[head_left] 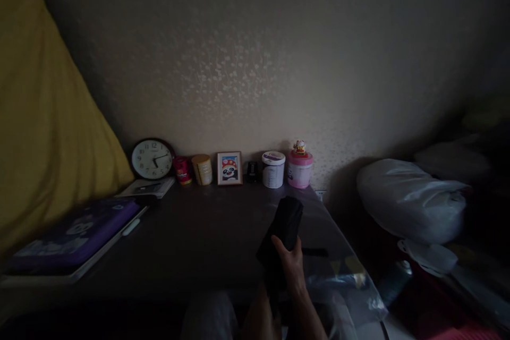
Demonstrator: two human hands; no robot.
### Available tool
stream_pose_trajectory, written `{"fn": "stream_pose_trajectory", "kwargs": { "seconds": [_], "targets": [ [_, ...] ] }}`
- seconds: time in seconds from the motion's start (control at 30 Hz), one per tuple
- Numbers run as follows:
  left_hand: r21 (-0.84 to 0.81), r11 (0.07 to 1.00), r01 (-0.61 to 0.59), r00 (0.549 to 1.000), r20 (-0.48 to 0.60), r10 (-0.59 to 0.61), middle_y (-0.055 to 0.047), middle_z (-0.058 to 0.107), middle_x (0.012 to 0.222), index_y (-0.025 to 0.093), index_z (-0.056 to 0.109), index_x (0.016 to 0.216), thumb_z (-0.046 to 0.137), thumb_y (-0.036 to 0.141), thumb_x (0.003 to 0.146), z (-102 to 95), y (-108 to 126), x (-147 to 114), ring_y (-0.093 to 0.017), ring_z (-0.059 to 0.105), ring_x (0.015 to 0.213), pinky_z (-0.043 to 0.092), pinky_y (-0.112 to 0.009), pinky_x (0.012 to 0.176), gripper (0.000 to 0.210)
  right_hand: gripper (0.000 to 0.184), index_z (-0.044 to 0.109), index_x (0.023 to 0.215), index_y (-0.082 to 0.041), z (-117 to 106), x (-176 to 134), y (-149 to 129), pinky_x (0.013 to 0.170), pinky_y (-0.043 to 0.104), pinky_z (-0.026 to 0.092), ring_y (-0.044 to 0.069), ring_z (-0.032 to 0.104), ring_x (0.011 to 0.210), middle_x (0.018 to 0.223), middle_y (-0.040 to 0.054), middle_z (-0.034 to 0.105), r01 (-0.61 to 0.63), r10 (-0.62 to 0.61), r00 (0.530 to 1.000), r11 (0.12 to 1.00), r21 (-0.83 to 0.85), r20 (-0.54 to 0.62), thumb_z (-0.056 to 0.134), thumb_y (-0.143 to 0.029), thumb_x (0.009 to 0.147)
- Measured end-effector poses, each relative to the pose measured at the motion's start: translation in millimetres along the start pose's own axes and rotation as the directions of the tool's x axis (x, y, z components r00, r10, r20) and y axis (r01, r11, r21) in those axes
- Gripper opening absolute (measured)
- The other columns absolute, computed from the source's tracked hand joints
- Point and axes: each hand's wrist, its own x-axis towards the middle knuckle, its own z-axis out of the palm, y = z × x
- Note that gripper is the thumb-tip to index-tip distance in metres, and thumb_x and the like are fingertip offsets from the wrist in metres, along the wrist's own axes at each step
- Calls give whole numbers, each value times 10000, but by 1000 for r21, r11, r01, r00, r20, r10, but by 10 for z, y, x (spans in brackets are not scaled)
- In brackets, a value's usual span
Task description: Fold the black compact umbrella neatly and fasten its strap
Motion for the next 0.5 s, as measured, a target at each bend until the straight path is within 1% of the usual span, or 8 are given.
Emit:
{"fn": "stream_pose_trajectory", "kwargs": {
  "seconds": [0.1, 0.2, 0.23, 0.3, 0.33, 0.4, 0.47, 0.5],
  "targets": [
    [22, 999, 25, 999, 37, -25, -66, 518, 1253, 198, 272, 1334, 409, 161, 794, -28, -7, -17, -144, 506, 1109, 366, -189, 871, 558, 664, 484, 1094, -160, 7, -19, 14, 630, 279, 497, 224, 611, 790, 900, 53, 650, -2, 1, 999, 999, -32, -50, 725, -436, 541],
    [31, 999, 30, 998, 57, -32, -84, 538, 1221, 177, 297, 1325, 459, 212, 775, -87, 1, -33, -168, 507, 1107, 362, -208, 882, 574, 650, 489, 1093, -158, -21, -42, -22, 619, 281, 496, 224, 614, 777, 890, 51, 652, -59, 58, 998, 998, -18, -38, 712, -450, 557],
    [-1, 1000, 6, 998, 57, -6, -88, 538, 1218, 166, 328, 1308, 484, 228, 759, -117, 6, -37, -174, 494, 1121, 353, -210, 897, 574, 648, 493, 1095, -158, -38, -49, -42, 612, 281, 496, 224, 616, 765, 874, 47, 655, -84, 84, 996, 996, -1, -30, 709, -453, 561],
    [-126, 991, -46, 995, 77, 56, -81, 556, 1188, 162, 427, 1231, 527, 270, 725, -188, 16, -44, -185, 487, 1121, 348, -222, 910, 527, 646, 502, 1100, -159, -80, -62, -85, 602, 281, 496, 224, 620, 750, 844, 36, 659, -119, 119, 993, 992, 43, 2, 707, -459, 566],
    [-215, 975, -54, 990, 114, 80, -72, 585, 1136, 167, 483, 1169, 544, 298, 710, -221, 20, -49, -190, 510, 1083, 360, -235, 899, 481, 637, 512, 1097, -159, -103, -70, -106, 597, 280, 496, 225, 622, 745, 832, 32, 659, -128, 127, 992, 990, 65, 23, 703, -465, 571],
    [-405, 914, 7, 958, 265, 110, -52, 648, 905, 163, 574, 992, 547, 387, 702, -263, 22, -65, -188, 584, 893, 409, -268, 817, 368, 611, 535, 1084, -154, -144, -92, -143, 589, 281, 497, 226, 623, 737, 816, 32, 658, -153, 144, 986, 982, 112, 78, 684, -485, 592],
    [-535, 835, 126, 892, 430, 141, -18, 595, 629, 154, 592, 783, 518, 477, 704, -260, 18, -91, -155, 575, 646, 432, -278, 693, 341, 591, 549, 1074, -147, -173, -124, -173, 588, 285, 500, 229, 624, 741, 818, 40, 659, -194, 176, 976, 969, 150, 126, 661, -503, 616],
    [-567, 806, 170, 864, 479, 155, 2, 539, 544, 158, 570, 700, 507, 502, 702, -242, 15, -107, -134, 539, 563, 426, -272, 645, 349, 583, 554, 1068, -147, -182, -141, -184, 590, 287, 502, 231, 624, 747, 824, 45, 660, -216, 195, 971, 963, 159, 140, 657, -506, 620]
  ]
}}
